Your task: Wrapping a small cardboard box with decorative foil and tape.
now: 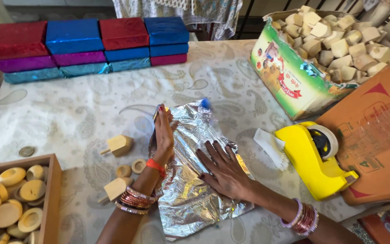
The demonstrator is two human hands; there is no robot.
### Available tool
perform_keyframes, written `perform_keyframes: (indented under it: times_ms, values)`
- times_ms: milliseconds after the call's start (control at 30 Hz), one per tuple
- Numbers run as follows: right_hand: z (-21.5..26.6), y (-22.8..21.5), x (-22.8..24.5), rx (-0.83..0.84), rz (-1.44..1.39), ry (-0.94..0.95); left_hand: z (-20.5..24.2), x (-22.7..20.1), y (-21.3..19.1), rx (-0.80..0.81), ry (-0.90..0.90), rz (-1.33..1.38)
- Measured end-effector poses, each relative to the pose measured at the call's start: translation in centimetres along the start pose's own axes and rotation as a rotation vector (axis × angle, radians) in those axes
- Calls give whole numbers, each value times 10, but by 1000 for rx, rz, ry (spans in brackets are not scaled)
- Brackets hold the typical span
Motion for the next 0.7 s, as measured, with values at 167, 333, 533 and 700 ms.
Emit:
perform_keyframes:
  times_ms: [167,333,533,700]
  values:
    - [6,-5,14,-18,74,-55,10,-25,-4,-30,204,-390]
    - [-8,-9,9,202,70,-24,17,11,16,61,1056,-890]
    - [-61,-33,-22,11,-25,-38,45,-45,24,172,320,-455]
    - [-79,7,-67,-29,60,-90,45,-48,13,93,339,-481]
Point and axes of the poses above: each hand's wrist, its own z-axis away from the middle knuckle, its own y-axis out of the palm, x = y × z, the point moved 9 cm from there along -z, towards the middle knuckle, and after that the axes turned 14 degrees about -y, right-handed, at the moved point
